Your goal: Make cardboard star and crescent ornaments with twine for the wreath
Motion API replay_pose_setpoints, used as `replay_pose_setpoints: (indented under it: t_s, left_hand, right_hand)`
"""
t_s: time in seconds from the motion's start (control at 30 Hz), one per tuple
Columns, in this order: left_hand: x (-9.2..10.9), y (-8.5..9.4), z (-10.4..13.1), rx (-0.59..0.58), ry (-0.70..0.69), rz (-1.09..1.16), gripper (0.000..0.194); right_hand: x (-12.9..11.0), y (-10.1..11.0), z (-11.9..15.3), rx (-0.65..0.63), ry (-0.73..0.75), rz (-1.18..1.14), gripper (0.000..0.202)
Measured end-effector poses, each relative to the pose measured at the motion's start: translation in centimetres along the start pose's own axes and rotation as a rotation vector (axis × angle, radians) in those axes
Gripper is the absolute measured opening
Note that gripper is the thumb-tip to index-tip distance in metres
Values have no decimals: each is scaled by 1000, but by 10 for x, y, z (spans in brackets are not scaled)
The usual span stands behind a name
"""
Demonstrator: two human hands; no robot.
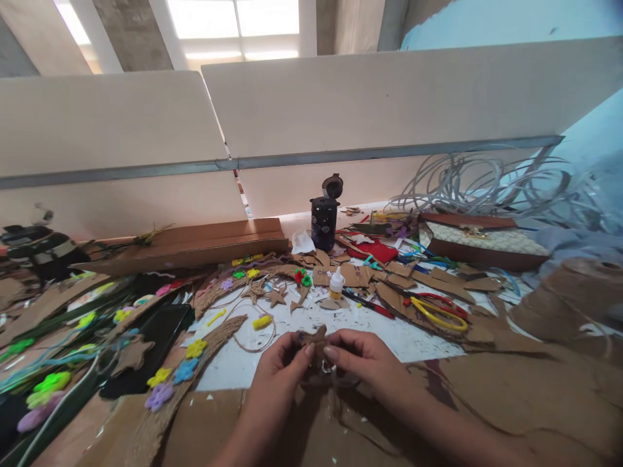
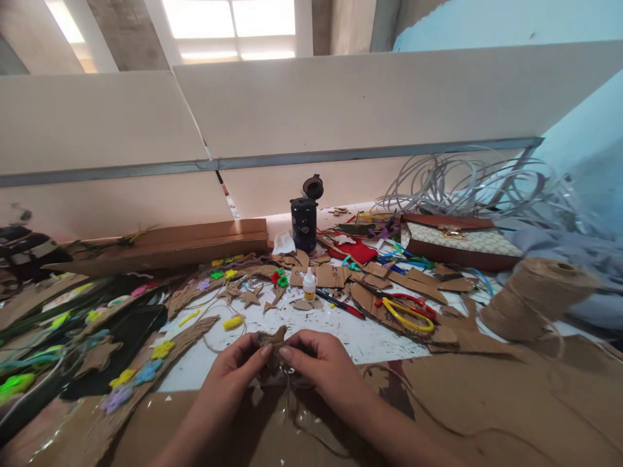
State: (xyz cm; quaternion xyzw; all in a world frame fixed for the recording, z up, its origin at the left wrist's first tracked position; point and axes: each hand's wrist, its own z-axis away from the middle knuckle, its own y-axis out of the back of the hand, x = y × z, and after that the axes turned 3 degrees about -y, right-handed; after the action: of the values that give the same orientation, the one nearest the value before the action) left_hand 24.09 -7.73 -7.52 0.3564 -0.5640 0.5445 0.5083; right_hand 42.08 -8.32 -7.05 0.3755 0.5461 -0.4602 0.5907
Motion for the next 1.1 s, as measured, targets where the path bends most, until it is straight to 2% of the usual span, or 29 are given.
replay_pose_setpoints:
  t_s: [0.17,0.43,0.6,0.83,1.1]
  left_hand:
    - [1,-1,-1,10,12,16,25]
    - [0,-3,2,-23,56,47,22]
    - [-9,0,2,-13,128,102,24]
    - [-14,7,-3,-94,170,83,31]
    - [-11,3,2,-31,176,69,29]
  right_hand:
    - [5,0,1,-3,-18,-30,44]
    - [1,-2,3,12,-27,41,34]
    - [4,-4,4,-1,-22,105,26]
    - [12,1,3,-10,-36,86,25]
    - [10,-1,3,-14,-21,162,24]
